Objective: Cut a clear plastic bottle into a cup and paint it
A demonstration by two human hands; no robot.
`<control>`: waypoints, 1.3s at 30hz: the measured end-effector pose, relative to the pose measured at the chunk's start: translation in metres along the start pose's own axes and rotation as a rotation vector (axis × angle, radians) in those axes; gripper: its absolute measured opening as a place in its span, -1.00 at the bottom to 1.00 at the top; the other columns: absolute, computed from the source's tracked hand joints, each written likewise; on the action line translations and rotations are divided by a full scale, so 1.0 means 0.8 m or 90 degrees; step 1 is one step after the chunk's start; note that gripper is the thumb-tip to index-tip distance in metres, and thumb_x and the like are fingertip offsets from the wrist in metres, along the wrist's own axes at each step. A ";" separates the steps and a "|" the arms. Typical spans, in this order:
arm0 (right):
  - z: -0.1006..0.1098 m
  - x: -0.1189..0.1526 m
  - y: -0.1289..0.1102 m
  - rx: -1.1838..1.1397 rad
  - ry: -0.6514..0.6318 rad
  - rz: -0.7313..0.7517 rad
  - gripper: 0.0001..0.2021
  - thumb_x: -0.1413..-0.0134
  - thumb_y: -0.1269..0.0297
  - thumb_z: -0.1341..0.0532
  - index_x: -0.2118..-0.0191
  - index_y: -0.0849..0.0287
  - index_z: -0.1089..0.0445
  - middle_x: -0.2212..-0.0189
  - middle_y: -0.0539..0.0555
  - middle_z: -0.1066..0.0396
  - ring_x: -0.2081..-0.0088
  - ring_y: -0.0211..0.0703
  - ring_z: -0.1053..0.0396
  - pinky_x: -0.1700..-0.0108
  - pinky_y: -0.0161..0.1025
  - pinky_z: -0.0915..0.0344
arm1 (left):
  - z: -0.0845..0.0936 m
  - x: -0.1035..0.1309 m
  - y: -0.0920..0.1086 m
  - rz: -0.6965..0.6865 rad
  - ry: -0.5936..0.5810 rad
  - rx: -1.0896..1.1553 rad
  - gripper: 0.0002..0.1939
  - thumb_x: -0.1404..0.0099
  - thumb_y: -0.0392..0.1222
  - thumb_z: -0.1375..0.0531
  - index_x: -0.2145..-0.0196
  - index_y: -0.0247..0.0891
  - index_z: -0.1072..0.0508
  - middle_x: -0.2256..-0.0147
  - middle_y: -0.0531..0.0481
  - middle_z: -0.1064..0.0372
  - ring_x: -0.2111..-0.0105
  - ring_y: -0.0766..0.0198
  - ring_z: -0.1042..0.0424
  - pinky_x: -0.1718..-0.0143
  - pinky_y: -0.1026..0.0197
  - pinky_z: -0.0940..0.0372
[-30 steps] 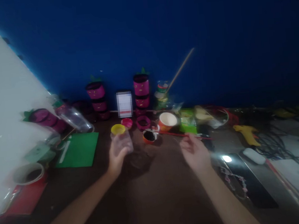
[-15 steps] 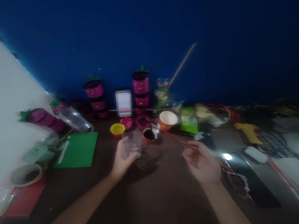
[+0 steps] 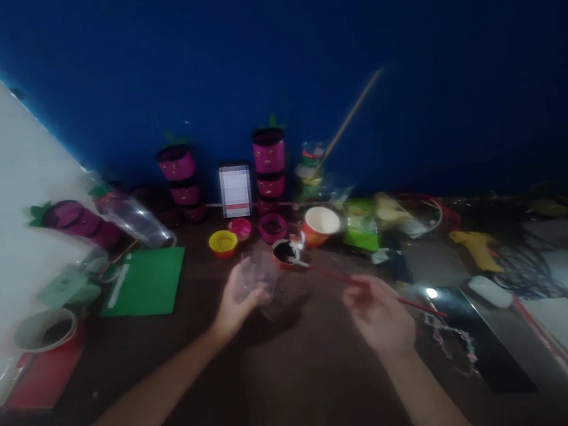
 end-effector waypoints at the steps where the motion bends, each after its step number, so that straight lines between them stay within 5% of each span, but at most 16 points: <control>1: -0.001 0.000 0.000 0.005 -0.001 -0.002 -0.76 0.32 0.18 -0.42 0.45 0.14 -0.47 0.63 0.02 -0.45 0.59 -0.26 -0.38 0.59 -0.36 -0.26 | 0.000 0.000 0.001 -0.006 -0.003 -0.006 -0.26 -0.03 -0.10 -0.35 -0.11 -0.17 -0.13 0.19 -0.12 -0.36 0.22 0.15 -0.43 0.25 0.07 -0.41; 11: -0.011 0.009 -0.011 0.040 -0.001 0.051 -0.72 0.41 0.19 -0.47 0.52 0.12 -0.41 0.65 0.00 -0.46 0.63 -0.27 -0.37 0.60 -0.37 -0.28 | -0.007 0.006 0.004 -0.027 -0.050 -0.026 -0.31 -0.03 -0.16 -0.35 -0.07 -0.14 -0.16 0.11 -0.16 -0.33 0.09 0.06 -0.38 0.11 -0.01 -0.34; 39: -0.024 0.023 0.010 0.160 -0.139 0.150 -0.92 0.01 0.28 -0.29 0.38 0.15 -0.41 0.53 0.04 -0.54 0.51 -0.11 -0.51 0.47 -0.23 -0.47 | -0.012 0.010 0.010 -0.040 -0.062 -0.056 -0.38 -0.12 -0.02 -0.26 -0.06 -0.18 -0.13 0.26 -0.06 -0.28 0.27 0.21 -0.36 0.28 0.09 -0.42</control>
Point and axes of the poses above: each hand's wrist, its own x-axis away from the middle knuckle, its own z-axis out of the back of the hand, y = z × x, the point moved 9 cm from there along -x, towards the middle knuckle
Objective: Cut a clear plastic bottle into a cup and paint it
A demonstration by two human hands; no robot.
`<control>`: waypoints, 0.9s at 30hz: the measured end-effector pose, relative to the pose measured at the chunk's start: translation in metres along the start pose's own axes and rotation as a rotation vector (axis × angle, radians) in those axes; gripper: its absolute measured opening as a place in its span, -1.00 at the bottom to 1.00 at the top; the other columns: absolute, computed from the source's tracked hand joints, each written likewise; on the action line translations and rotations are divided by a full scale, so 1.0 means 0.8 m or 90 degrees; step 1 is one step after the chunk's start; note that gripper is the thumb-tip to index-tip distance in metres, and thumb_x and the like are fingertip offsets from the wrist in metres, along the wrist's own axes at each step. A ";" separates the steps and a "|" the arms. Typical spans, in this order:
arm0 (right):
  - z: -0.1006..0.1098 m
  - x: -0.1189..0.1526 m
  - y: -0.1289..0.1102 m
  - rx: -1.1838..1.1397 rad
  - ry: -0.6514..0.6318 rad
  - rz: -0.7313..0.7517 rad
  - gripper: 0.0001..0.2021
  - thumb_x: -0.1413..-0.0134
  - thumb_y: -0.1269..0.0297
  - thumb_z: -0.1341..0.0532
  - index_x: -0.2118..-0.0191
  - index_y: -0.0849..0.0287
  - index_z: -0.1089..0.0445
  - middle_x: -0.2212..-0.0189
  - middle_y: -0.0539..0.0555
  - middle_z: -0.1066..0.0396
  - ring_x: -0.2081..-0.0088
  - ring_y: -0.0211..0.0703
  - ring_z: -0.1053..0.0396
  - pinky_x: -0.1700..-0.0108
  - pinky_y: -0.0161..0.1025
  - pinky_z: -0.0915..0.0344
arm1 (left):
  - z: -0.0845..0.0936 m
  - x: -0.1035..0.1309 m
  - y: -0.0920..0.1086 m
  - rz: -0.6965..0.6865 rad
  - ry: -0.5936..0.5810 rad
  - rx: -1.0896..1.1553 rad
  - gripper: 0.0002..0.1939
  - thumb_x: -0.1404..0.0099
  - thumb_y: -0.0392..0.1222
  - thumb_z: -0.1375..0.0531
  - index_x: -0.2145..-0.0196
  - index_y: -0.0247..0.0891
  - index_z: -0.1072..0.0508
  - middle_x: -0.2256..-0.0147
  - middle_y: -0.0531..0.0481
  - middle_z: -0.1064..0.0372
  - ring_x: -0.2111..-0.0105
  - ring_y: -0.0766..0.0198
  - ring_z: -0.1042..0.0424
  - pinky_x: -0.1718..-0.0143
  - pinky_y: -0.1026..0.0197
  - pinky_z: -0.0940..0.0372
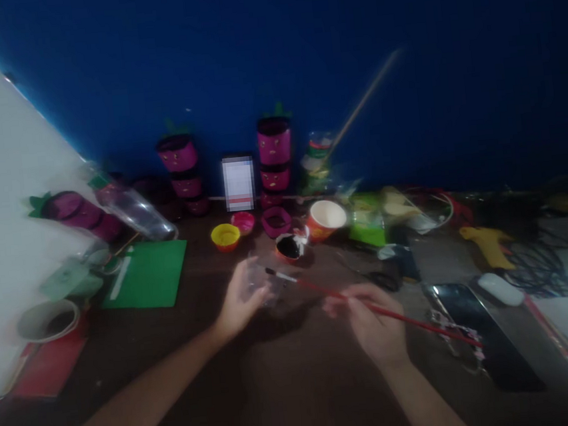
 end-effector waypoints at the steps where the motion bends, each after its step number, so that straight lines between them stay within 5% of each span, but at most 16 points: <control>1: -0.001 0.000 -0.001 -0.001 -0.002 0.003 -0.92 0.01 0.28 -0.29 0.38 0.14 -0.41 0.53 0.04 -0.54 0.51 -0.10 -0.52 0.47 -0.23 -0.47 | 0.000 0.000 0.000 -0.001 -0.001 -0.001 -0.38 -0.12 -0.01 -0.26 -0.06 -0.19 -0.13 0.27 -0.06 -0.28 0.27 0.21 -0.37 0.28 0.09 -0.42; 27: 0.008 -0.002 -0.014 0.010 0.049 0.046 -0.90 0.03 0.29 -0.30 0.41 0.18 -0.41 0.56 0.05 -0.52 0.56 -0.15 -0.48 0.53 -0.28 -0.42 | 0.004 0.002 0.007 -0.012 0.023 -0.004 -0.41 -0.14 -0.01 -0.25 -0.05 -0.19 -0.11 0.18 -0.12 -0.27 0.21 0.18 -0.34 0.25 0.04 -0.43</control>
Point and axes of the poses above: each hand's wrist, its own x-axis away from the middle knuckle, its own z-axis out of the back of the hand, y = z × x, the point moved 9 cm from there along -x, towards the middle knuckle
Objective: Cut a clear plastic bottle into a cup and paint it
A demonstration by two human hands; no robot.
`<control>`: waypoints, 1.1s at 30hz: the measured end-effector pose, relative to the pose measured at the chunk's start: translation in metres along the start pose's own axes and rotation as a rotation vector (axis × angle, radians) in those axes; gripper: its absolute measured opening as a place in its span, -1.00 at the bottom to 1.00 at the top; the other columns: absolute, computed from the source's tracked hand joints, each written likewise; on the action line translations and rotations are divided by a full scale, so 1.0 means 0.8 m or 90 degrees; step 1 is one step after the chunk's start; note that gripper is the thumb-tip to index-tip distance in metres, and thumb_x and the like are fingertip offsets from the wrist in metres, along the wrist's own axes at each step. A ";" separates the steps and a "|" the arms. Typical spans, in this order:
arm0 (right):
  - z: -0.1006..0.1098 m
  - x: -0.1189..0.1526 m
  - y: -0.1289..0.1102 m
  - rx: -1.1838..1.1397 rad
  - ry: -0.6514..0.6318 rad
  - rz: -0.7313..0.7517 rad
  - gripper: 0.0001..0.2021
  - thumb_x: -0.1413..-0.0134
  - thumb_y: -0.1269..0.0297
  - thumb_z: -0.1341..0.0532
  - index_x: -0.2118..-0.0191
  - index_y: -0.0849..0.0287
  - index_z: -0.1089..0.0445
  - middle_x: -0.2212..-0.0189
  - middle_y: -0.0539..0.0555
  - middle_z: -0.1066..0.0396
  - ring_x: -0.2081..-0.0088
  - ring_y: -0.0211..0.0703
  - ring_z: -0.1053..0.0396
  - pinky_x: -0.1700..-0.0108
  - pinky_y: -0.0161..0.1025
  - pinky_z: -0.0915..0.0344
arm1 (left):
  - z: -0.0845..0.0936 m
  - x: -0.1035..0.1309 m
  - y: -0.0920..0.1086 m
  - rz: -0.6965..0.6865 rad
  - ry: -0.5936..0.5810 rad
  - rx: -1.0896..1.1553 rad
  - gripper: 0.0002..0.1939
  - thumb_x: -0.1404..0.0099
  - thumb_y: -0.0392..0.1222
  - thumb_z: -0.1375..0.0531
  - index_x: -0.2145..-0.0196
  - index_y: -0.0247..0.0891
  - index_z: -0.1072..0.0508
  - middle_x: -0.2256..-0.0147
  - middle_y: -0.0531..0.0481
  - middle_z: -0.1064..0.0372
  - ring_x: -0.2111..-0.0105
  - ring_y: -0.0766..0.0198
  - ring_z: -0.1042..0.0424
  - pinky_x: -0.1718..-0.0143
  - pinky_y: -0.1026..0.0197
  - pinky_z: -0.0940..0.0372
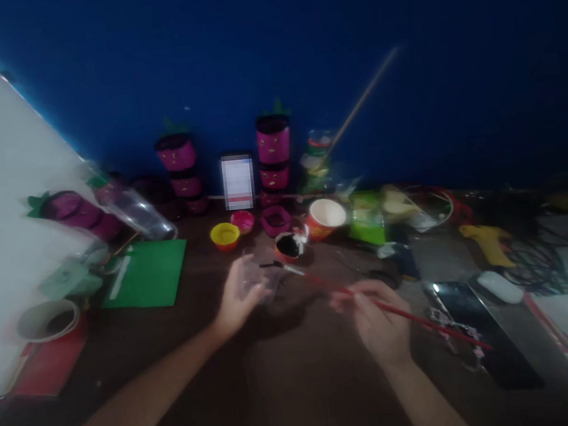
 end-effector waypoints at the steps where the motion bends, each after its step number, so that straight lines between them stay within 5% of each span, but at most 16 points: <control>1: -0.001 0.000 -0.002 -0.003 -0.001 0.001 -0.90 0.03 0.28 -0.30 0.41 0.18 -0.40 0.56 0.05 -0.52 0.57 -0.15 -0.48 0.55 -0.29 -0.41 | 0.000 0.000 0.000 -0.002 0.001 0.000 -0.41 -0.14 -0.01 -0.24 -0.05 -0.19 -0.11 0.18 -0.12 -0.27 0.21 0.18 -0.35 0.26 0.04 -0.43; 33: 0.003 -0.007 0.022 -0.055 0.097 -0.129 -0.76 0.13 0.12 -0.33 0.49 0.19 -0.37 0.66 0.02 -0.47 0.68 -0.25 -0.38 0.66 -0.38 -0.27 | 0.000 0.001 0.006 -0.021 0.014 0.012 -0.39 -0.10 0.05 -0.26 -0.02 -0.22 -0.14 0.23 -0.10 -0.33 0.26 0.22 -0.40 0.31 0.11 -0.44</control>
Point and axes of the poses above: each hand's wrist, its own x-axis away from the middle knuckle, its own z-axis out of the back of the hand, y = z × x, the point moved 9 cm from there along -x, towards the middle knuckle
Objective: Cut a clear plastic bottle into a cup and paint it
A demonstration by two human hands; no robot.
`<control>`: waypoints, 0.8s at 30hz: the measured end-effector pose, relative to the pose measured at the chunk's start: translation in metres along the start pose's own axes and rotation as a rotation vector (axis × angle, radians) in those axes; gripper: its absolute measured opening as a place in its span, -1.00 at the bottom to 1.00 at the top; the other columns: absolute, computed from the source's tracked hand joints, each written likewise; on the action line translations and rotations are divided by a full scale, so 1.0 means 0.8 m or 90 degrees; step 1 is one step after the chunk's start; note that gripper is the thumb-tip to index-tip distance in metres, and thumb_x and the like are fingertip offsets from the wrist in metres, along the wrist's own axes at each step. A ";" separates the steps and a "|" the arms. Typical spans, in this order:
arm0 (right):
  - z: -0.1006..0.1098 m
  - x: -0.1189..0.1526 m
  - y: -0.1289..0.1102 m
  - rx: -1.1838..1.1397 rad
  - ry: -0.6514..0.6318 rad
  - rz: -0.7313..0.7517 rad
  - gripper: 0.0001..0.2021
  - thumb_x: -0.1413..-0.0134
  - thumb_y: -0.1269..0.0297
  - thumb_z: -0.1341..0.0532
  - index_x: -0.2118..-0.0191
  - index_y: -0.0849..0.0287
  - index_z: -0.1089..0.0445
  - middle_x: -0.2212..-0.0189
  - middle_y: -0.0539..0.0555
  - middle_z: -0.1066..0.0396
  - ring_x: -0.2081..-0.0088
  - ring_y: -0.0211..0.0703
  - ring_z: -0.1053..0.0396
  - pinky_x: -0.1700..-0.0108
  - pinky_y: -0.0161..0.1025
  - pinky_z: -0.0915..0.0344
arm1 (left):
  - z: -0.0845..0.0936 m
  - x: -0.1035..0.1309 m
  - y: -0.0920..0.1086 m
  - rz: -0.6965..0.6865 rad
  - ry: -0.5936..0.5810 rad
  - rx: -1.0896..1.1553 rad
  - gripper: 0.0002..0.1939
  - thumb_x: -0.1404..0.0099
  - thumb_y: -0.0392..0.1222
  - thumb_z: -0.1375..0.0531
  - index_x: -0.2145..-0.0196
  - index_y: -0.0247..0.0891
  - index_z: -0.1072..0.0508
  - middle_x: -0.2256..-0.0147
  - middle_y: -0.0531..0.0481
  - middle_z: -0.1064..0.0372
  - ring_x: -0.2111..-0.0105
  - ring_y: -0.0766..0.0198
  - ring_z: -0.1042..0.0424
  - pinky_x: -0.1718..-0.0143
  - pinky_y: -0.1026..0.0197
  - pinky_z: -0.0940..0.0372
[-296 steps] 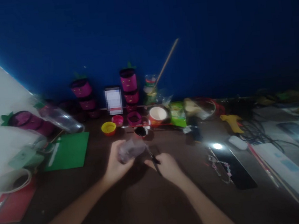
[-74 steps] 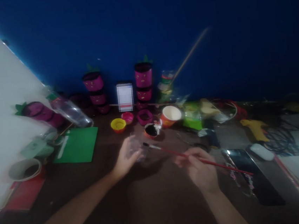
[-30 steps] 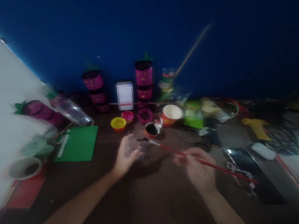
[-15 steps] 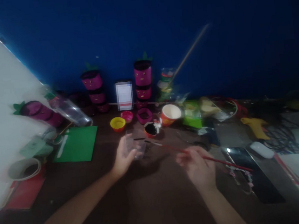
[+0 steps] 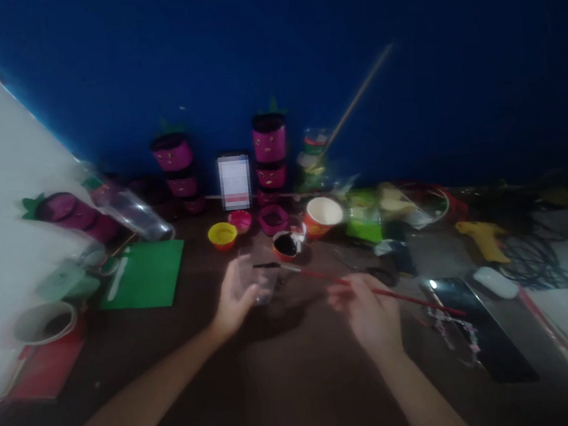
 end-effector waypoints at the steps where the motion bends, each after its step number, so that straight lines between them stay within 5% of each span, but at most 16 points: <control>1: 0.003 -0.002 -0.002 0.002 0.005 0.006 -0.77 0.13 0.13 -0.33 0.49 0.19 -0.37 0.65 0.03 -0.48 0.68 -0.24 -0.38 0.67 -0.38 -0.26 | 0.001 0.000 0.001 -0.002 0.002 -0.001 -0.39 -0.11 0.05 -0.25 -0.02 -0.22 -0.14 0.23 -0.10 -0.33 0.26 0.22 -0.40 0.32 0.12 -0.44; 11: -0.002 -0.001 0.002 -0.003 -0.021 -0.011 -0.77 0.11 0.12 -0.30 0.48 0.16 -0.35 0.66 0.01 -0.47 0.68 -0.23 -0.39 0.66 -0.37 -0.27 | 0.000 -0.001 0.003 -0.008 0.007 -0.012 -0.39 -0.09 0.07 -0.25 -0.01 -0.21 -0.15 0.25 -0.10 -0.34 0.27 0.21 -0.41 0.35 0.15 -0.43; 17: 0.012 -0.002 -0.007 0.000 0.038 0.032 -0.79 0.10 0.14 -0.29 0.47 0.18 -0.36 0.65 0.02 -0.48 0.67 -0.24 -0.40 0.67 -0.39 -0.26 | 0.001 0.000 0.003 -0.001 0.023 -0.014 -0.41 -0.09 0.07 -0.25 0.00 -0.21 -0.17 0.26 -0.08 -0.34 0.31 0.23 -0.42 0.37 0.16 -0.43; 24: -0.016 0.022 -0.021 0.014 -0.072 0.096 -0.88 0.02 0.22 -0.27 0.40 0.15 -0.42 0.51 0.07 -0.54 0.53 -0.13 -0.50 0.48 -0.21 -0.45 | 0.003 0.002 -0.011 0.065 0.034 -0.010 -0.43 -0.09 0.09 -0.25 0.05 -0.26 -0.20 0.32 -0.05 -0.36 0.41 0.27 -0.43 0.44 0.21 -0.42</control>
Point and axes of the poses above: each hand's wrist, its own x-axis away from the middle knuckle, its own z-axis out of the back of the hand, y = z × x, the point moved 9 cm from there along -x, towards the middle knuckle
